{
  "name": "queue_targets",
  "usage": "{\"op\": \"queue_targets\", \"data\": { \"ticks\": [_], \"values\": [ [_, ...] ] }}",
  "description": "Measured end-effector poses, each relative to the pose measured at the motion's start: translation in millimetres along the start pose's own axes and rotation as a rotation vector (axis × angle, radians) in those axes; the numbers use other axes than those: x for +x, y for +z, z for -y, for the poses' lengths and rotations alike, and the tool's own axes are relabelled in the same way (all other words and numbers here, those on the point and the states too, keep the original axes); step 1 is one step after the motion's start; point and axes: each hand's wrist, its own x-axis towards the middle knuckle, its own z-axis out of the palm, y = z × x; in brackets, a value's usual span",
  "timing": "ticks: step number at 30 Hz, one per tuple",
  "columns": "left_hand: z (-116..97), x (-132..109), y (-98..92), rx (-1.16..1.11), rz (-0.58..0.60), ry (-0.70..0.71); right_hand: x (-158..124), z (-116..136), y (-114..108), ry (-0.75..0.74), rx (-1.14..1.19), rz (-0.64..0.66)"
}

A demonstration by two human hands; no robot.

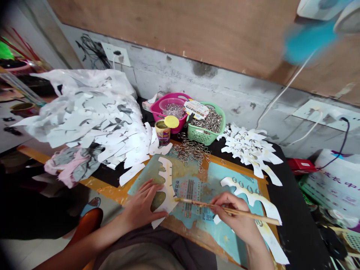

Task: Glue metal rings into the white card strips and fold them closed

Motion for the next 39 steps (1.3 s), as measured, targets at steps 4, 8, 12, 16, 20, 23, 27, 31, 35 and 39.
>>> {"op": "queue_targets", "data": {
  "ticks": [4, 8, 12, 16, 20, 23, 27, 31, 35, 39],
  "values": [
    [-1, 1, -1.6, -0.003, 0.001, -0.012, -4, -2, -2, -0.046, -0.062, 0.031],
    [-1, 1, -1.5, 0.016, -0.014, 0.014, -6, -7, 0, -0.054, -0.052, 0.011],
    [-1, 0, -0.6, 0.004, -0.021, 0.010, -9, -10, 2, -0.053, -0.095, 0.024],
    [-1, 0, -1.3, 0.008, -0.003, 0.003, -12, -10, 1, -0.070, -0.079, 0.037],
    [0, 0, -0.4, 0.016, 0.004, 0.013, -6, -10, 6, -0.068, -0.006, 0.067],
    [2, -1, 2.2, 0.021, 0.006, 0.017, 6, -12, 11, -0.080, 0.046, -0.026],
    [3, -2, 4.2, 0.016, 0.011, 0.006, 20, -10, 11, -0.083, 0.123, 0.028],
    [2, -2, 3.1, 0.014, 0.011, 0.017, 27, -3, 7, -0.082, 0.120, 0.008],
    [2, -2, 2.6, 0.009, 0.006, 0.019, 23, 1, 5, -0.072, 0.078, 0.047],
    [1, -1, 2.2, 0.000, 0.010, 0.020, 17, 1, 0, -0.100, 0.015, 0.035]
  ]
}}
